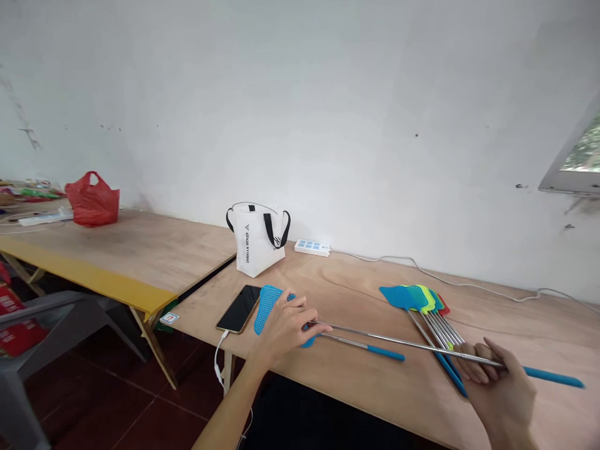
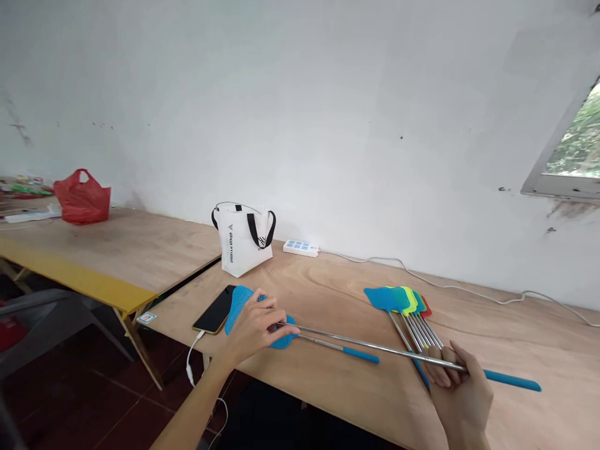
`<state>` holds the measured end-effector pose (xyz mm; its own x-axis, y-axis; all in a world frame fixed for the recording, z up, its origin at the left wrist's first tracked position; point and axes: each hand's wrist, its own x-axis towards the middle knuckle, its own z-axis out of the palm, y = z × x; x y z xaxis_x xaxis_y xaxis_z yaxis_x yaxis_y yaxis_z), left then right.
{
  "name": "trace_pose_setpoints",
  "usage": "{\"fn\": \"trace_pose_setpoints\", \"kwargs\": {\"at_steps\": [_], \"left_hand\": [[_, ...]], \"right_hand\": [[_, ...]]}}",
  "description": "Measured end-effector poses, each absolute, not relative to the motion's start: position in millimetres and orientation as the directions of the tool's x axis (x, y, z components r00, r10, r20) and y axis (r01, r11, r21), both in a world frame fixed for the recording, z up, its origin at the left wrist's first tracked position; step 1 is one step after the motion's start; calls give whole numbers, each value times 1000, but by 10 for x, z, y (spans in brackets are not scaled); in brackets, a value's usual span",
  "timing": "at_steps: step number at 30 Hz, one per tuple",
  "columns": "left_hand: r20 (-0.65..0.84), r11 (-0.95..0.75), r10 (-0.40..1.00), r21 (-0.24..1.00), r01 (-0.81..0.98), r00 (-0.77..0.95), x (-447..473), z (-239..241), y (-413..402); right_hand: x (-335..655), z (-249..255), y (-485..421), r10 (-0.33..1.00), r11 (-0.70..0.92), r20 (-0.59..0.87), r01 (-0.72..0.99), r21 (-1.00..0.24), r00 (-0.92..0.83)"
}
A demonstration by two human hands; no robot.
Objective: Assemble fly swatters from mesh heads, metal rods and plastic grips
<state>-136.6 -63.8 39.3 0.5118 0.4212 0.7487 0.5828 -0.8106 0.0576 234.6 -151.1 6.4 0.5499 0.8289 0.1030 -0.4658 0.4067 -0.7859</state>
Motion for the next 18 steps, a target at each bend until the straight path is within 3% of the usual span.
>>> {"fn": "trace_pose_setpoints", "kwargs": {"at_steps": [7, 11, 18], "left_hand": [[750, -837, 345, -26, 547, 564, -1083, 344, -776], [729, -844, 358, -16, 537, 584, -1033, 327, -804], [691, -878, 310, -54, 475, 653, -861, 213, -892]], "right_hand": [[1902, 42, -1438, 890, 380, 158, -504, -775, 428], [1507, -24, -1401, 938, 289, 104, -578, -764, 331], [855, -226, -1435, 987, 131, 58, -557, -820, 148]]}}
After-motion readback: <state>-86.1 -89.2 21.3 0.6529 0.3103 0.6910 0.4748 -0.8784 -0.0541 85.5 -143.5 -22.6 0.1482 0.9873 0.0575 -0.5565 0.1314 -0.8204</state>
